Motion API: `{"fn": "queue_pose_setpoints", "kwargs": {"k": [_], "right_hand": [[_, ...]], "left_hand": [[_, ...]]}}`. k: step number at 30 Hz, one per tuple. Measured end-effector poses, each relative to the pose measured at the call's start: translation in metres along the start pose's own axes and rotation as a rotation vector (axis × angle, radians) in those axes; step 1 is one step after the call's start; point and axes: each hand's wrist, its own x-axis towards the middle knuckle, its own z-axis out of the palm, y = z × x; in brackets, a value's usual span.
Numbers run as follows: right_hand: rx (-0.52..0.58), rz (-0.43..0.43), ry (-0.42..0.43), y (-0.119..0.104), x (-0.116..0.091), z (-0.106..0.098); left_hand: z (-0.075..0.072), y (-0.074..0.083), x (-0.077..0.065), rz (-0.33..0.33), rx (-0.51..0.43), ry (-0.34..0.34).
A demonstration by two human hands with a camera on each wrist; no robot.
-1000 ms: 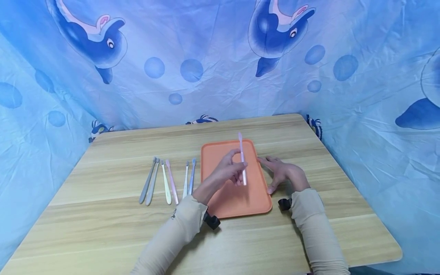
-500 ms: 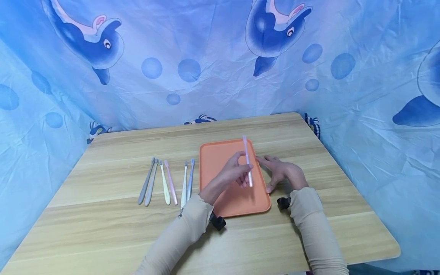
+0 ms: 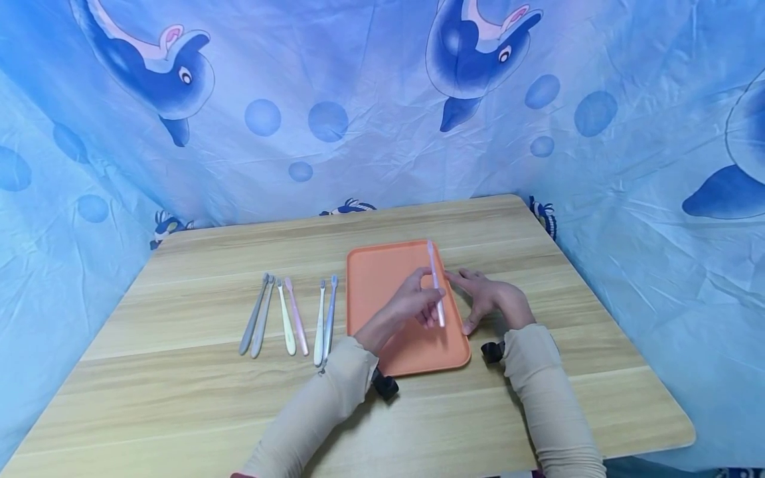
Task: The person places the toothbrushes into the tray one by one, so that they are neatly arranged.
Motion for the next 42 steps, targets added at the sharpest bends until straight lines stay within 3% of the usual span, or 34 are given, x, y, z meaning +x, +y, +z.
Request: {"fn": "queue_pose_setpoints", "kwargs": {"k": [13, 21, 35, 42], "right_hand": [[-0.016, 0.010, -0.001, 0.000, 0.001, 0.001], [0.024, 0.031, -0.003, -0.001, 0.001, 0.001], [-0.009, 0.016, 0.004, 0.002, 0.002, 0.001], [-0.010, 0.024, 0.003, 0.001, 0.003, 0.002]], "left_hand": [[0.006, -0.007, 0.006, -0.018, 0.020, 0.001], [0.006, -0.012, 0.007, -0.049, 0.044, -0.009], [0.007, -0.020, 0.013, -0.104, 0.065, -0.020], [0.010, -0.021, 0.016, -0.120, 0.085, 0.010]]}}
